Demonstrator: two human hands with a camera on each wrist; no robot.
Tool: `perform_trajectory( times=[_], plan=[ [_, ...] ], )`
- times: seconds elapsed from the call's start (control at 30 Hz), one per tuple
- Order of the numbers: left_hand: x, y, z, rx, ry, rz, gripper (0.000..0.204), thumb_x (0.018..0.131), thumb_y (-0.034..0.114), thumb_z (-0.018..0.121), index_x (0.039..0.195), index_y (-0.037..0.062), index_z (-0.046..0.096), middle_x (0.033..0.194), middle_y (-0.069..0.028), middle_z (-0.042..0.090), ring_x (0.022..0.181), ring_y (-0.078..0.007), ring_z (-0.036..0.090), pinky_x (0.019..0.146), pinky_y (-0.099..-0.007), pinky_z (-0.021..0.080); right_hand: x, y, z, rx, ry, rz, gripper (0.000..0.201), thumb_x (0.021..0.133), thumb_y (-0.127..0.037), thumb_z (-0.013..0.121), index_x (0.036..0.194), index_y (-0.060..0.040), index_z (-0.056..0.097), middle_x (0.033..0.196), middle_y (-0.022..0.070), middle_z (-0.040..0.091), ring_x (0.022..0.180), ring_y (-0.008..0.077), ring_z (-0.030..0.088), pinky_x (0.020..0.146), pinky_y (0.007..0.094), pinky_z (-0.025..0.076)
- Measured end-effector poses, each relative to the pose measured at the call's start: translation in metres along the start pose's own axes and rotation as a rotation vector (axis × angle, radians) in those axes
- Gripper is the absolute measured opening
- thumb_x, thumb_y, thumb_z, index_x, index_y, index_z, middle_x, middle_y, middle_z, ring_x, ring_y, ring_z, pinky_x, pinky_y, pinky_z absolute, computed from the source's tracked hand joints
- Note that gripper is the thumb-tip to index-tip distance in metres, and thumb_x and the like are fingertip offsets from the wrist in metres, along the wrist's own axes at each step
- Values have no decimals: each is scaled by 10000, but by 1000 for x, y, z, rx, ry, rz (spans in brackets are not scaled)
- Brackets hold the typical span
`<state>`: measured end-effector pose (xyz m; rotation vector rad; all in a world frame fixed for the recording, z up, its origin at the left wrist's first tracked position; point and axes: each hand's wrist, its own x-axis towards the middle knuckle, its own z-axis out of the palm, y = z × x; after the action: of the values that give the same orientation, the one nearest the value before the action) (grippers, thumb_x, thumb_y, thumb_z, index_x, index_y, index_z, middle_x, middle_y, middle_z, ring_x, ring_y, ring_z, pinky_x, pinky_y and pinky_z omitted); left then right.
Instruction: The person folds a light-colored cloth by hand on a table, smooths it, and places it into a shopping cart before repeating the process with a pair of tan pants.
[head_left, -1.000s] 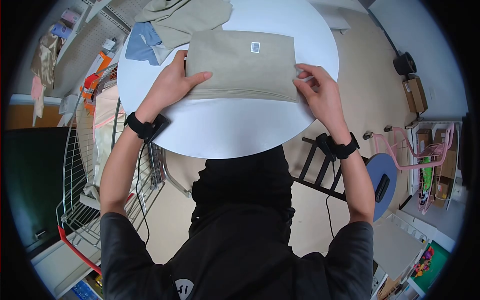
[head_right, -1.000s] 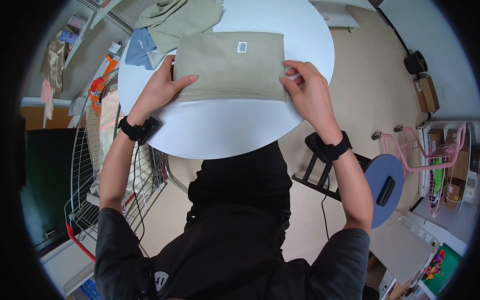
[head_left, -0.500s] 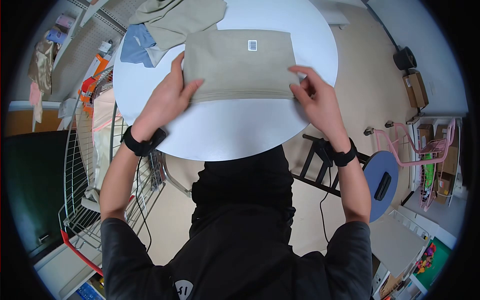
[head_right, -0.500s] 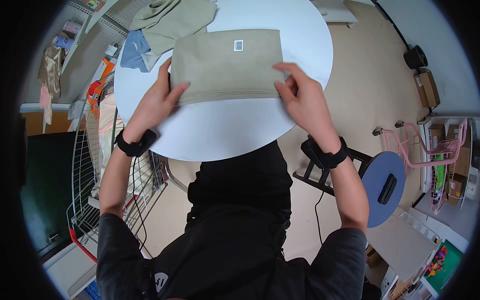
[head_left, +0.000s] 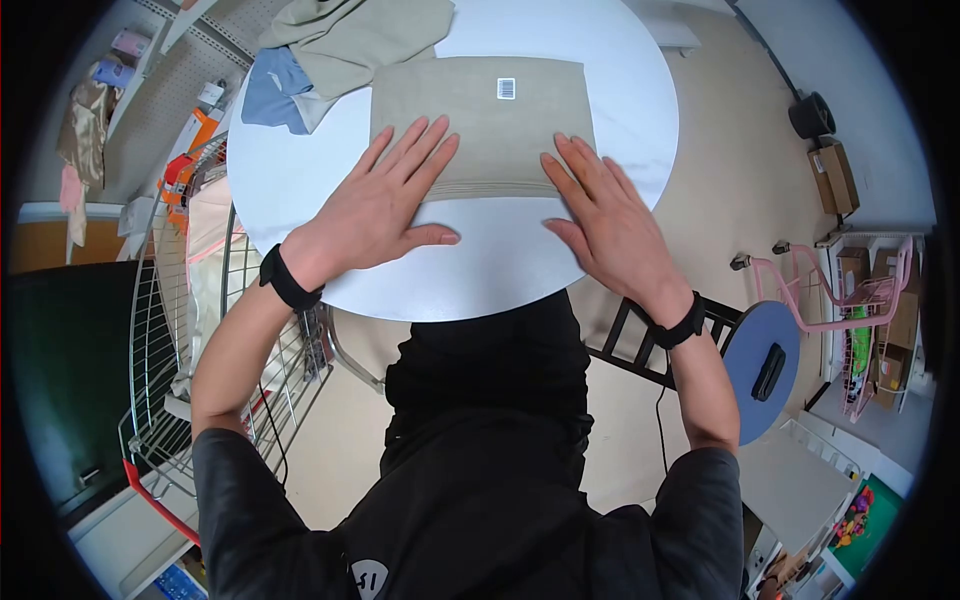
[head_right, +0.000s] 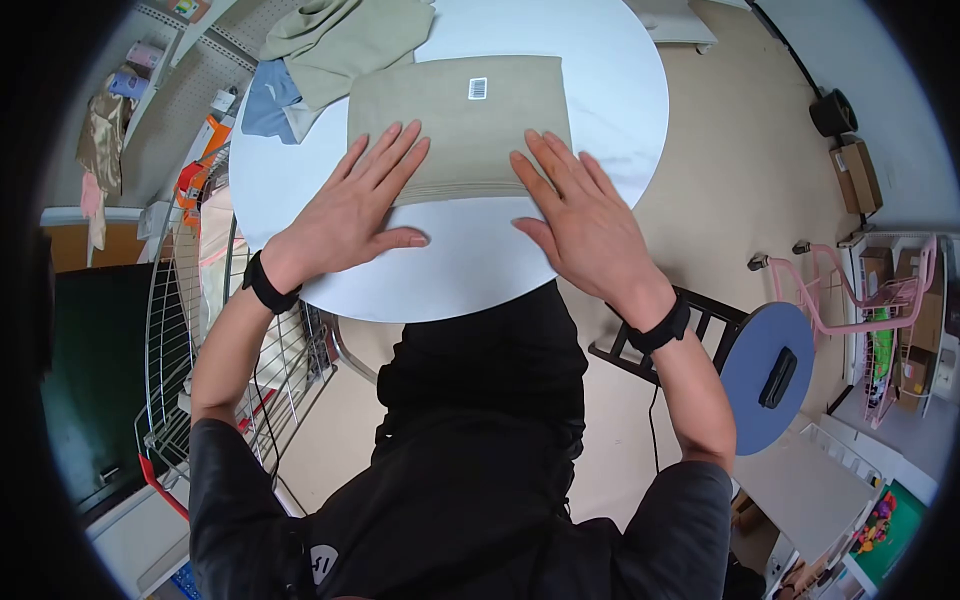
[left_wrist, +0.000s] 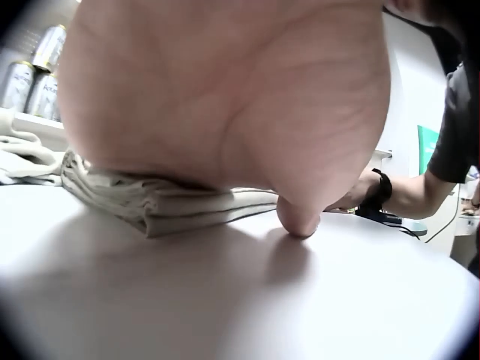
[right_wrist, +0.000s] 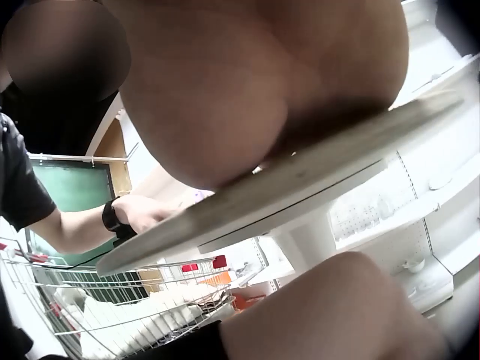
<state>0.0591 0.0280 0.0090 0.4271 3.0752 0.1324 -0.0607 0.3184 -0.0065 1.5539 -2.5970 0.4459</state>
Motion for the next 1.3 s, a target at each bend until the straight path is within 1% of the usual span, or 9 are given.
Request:
perform_trajectory(
  times=[0.13, 0.4, 0.53, 0.57, 0.67, 0.8, 0.9, 1.03, 1.3],
  plan=[
    [-5, -2, 6, -3, -32, 8, 1017, 924, 647, 622, 1656, 86, 192, 1718, -194, 146, 1595, -356, 133, 1286, -530, 121, -7, 2, 2, 61, -60, 19, 747, 978, -455, 646, 1585, -105, 386, 1670, 110, 328, 1541, 295, 311, 1250, 487, 295],
    [-37, 41, -22, -188, -264, -37, 1109, 881, 640, 696, 1666, 87, 140, 1715, -258, 43, 1597, -417, 53, 1266, -575, 104, -32, -5, -9, 148, -89, -11, 740, 897, -372, 749, 1537, -130, 468, 1639, 85, 389, 1521, 290, 348, 1228, 486, 326],
    [-56, 64, -60, -273, -401, -55, 897, 890, 574, 723, 1560, 53, 432, 1663, -215, 316, 1545, -357, 305, 1222, -478, 304, -54, -5, -16, 240, -66, -58, 639, 846, -291, 802, 1413, -85, 591, 1541, 86, 513, 1454, 286, 450, 1184, 474, 383],
    [-56, 72, -67, -277, -331, -114, 740, 911, 489, 729, 1467, 36, 549, 1575, -172, 481, 1474, -320, 438, 1171, -434, 389, -54, -6, -16, 230, -56, -53, 617, 839, -278, 806, 1384, -70, 606, 1513, 93, 534, 1433, 288, 472, 1172, 470, 395],
    [-45, 78, -63, -331, -101, -230, 674, 952, 452, 701, 1426, -7, 568, 1513, -216, 528, 1443, -352, 469, 1160, -468, 407, -47, -8, -20, 221, 2, -44, 568, 827, -252, 816, 1317, -30, 636, 1452, 114, 577, 1383, 298, 520, 1142, 462, 423],
    [-19, 68, -28, -77, 163, -180, 678, 964, 434, 685, 1467, 8, 526, 1585, -193, 447, 1500, -350, 384, 1212, -465, 337, 0, -34, -13, 231, 126, -72, 597, 849, -330, 793, 1331, -19, 625, 1465, 146, 559, 1399, 312, 502, 1152, 463, 410],
    [-19, 44, 0, -133, 98, -186, 885, 917, 531, 682, 1596, 63, 363, 1689, -164, 277, 1571, -347, 236, 1261, -508, 233, 11, -42, 16, 173, 114, -45, 706, 872, -463, 741, 1404, -28, 579, 1528, 160, 504, 1458, 310, 439, 1190, 472, 362],
    [-21, 23, 0, -83, 3, -210, 1093, 843, 723, 621, 1644, 80, 247, 1714, -176, 196, 1588, -357, 172, 1281, -519, 144, 12, -39, 23, 102, 29, 2, 875, 871, -600, 680, 1511, -38, 481, 1618, 171, 401, 1524, 300, 346, 1232, 483, 296],
    [-20, 21, 1, -43, -41, -214, 1119, 861, 780, 541, 1641, 40, 230, 1712, -209, 176, 1589, -366, 162, 1280, -522, 127, 10, -20, 15, 99, -28, 142, 948, 831, -572, 745, 1549, -40, 427, 1652, 147, 355, 1541, 296, 319, 1237, 488, 288]
  ],
)
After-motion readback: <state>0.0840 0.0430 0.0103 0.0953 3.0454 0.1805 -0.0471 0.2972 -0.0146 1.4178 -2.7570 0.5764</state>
